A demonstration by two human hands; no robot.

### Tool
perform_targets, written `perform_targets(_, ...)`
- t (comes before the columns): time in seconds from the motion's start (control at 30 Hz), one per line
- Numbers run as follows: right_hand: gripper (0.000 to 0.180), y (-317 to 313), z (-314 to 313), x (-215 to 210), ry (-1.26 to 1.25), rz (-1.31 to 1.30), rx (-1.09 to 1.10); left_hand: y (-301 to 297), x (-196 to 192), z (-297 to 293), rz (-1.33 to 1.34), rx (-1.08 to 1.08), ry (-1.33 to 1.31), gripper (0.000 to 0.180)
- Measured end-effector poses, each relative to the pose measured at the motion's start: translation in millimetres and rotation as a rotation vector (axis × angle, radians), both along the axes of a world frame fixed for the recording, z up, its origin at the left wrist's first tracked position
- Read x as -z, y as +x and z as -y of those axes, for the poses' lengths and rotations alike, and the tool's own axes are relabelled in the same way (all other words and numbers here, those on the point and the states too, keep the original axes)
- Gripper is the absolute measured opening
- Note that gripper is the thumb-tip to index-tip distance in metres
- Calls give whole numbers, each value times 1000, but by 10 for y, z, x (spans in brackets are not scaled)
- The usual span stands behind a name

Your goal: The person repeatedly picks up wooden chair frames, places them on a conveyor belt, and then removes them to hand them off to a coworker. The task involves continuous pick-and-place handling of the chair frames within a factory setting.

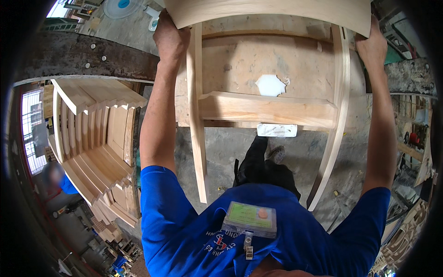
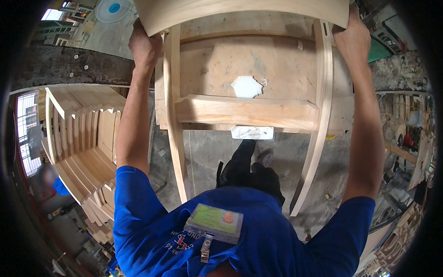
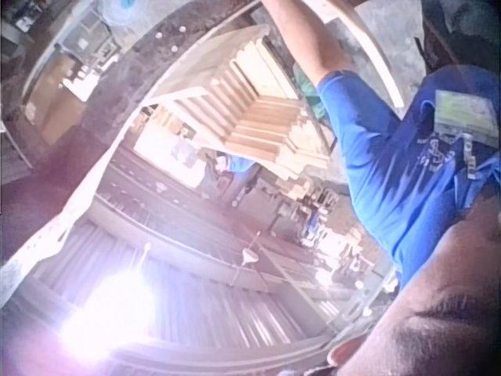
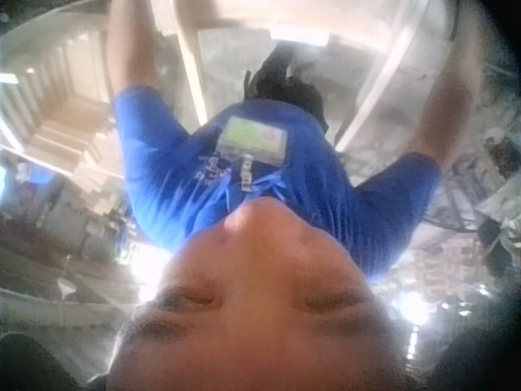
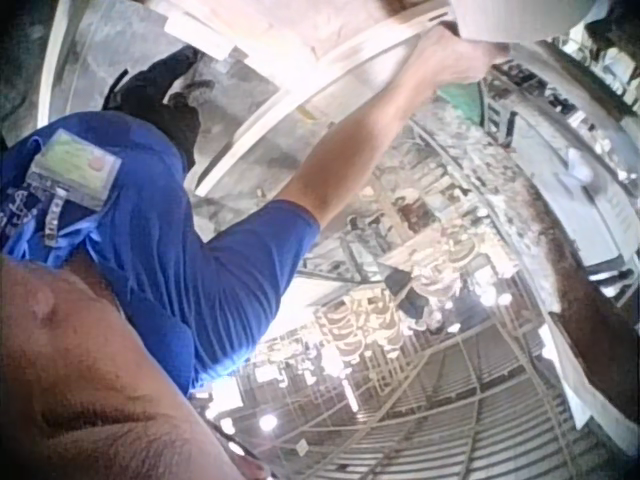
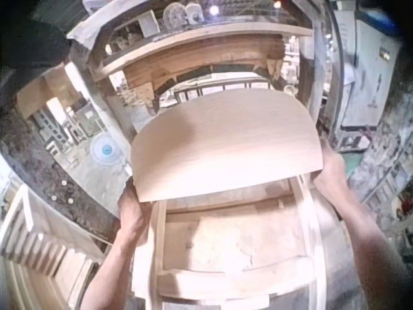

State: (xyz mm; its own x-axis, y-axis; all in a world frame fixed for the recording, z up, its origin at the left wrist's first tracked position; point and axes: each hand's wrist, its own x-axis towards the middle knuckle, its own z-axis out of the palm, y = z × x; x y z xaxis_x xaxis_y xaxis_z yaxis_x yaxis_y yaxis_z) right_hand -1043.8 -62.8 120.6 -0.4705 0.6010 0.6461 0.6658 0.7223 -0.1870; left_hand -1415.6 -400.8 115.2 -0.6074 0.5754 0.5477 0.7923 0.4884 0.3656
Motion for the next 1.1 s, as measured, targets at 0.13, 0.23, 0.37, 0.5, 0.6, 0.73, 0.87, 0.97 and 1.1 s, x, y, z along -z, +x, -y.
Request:
perform_targets(0.13,49,50,-114,49,22,39,-19,14,25,-4,-82,12,32,37)
perform_targets(0.23,50,58,-104,71,7,21,-21,-22,43,-5,-72,-18,-7,37)
perform_targets(0.37,50,96,44,123,-93,37,63,-117,71,34,-92,7,-60,37)
perform_targets(0.5,50,170,85,232,-101,-3,-11,-215,142,68,-152,43,-58,37)
perform_targets(0.6,49,83,35,235,-145,33,73,-264,193,-18,-176,32,-46,40)
perform_targets(0.73,39,22,56,241,-164,-14,-29,-254,424,42,-111,-38,-81,51)
perform_targets(0.87,29,-109,274,100,-137,-124,-89,-103,266,-53,-87,-44,-111,39)
perform_targets(0.97,32,-104,219,88,-77,-94,-150,-135,289,-13,-147,-52,-135,41)
perform_targets(1.1,35,-175,159,152,-86,-98,-129,-294,422,-18,-157,11,-110,44)
